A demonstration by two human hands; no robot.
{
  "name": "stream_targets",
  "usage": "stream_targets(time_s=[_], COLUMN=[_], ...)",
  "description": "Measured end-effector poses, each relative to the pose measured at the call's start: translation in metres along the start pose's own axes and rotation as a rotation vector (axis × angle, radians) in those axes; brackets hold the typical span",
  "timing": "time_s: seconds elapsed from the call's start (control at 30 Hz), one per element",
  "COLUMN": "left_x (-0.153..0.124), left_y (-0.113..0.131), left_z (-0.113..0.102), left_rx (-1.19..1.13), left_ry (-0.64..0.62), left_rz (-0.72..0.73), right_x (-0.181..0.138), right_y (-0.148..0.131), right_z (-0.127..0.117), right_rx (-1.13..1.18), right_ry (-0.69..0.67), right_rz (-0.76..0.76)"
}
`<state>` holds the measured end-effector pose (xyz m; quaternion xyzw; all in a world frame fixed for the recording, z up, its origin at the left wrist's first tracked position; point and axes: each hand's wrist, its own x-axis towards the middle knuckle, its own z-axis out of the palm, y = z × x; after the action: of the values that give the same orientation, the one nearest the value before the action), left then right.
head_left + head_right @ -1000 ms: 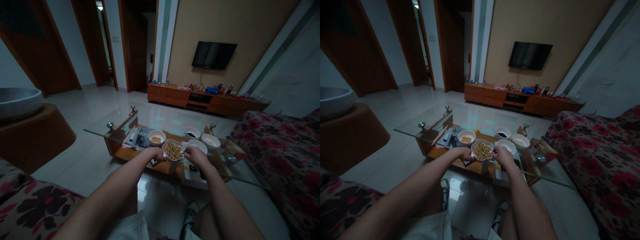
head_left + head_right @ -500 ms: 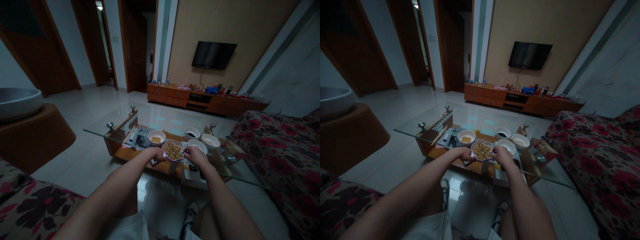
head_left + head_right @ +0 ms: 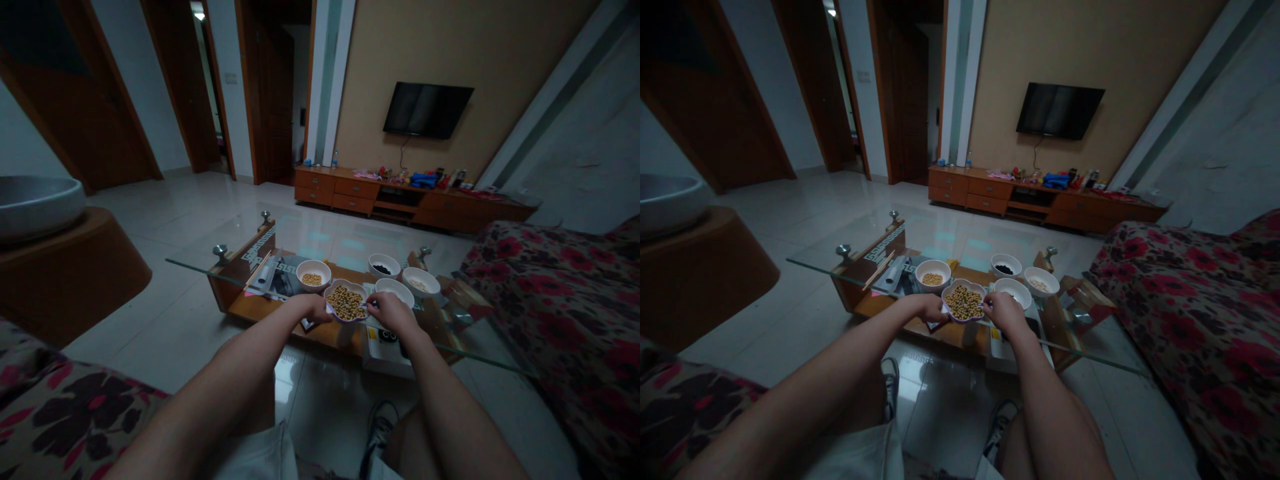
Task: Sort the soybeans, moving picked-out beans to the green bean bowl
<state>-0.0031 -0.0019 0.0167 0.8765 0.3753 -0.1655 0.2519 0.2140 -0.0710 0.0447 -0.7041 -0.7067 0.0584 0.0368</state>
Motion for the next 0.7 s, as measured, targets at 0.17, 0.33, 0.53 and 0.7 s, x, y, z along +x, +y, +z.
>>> stream_targets(time_s=[0.17, 0.33, 0.53, 0.7], left_x=[-0.0018, -0.005, -0.0046, -0.0026], left_y=[0.0011, 0.0033, 0.0031, 0.0021], left_z=[-0.0007, -0.0028, -0.0025, -0.0011], left_rx=[0.0, -0.008, -0.026, 0.01], left_ry=[-0.004, -0.003, -0.003, 0.005], left_rz=[-0.021, -0.004, -0.023, -0.01], right_x=[0.0003, 0.0005, 0.0002, 0.0008], right_y=[-0.0001, 0.001, 0.0024, 0.0019], right_z=[0.0003, 0.0017, 0.0021, 0.0012], right_rx=[0.003, -0.01, -0.022, -0.022], right_ry=[0.006, -0.003, 0.021, -0.004], right_rz=[-0.009, -0.02, -0.032, -0.018])
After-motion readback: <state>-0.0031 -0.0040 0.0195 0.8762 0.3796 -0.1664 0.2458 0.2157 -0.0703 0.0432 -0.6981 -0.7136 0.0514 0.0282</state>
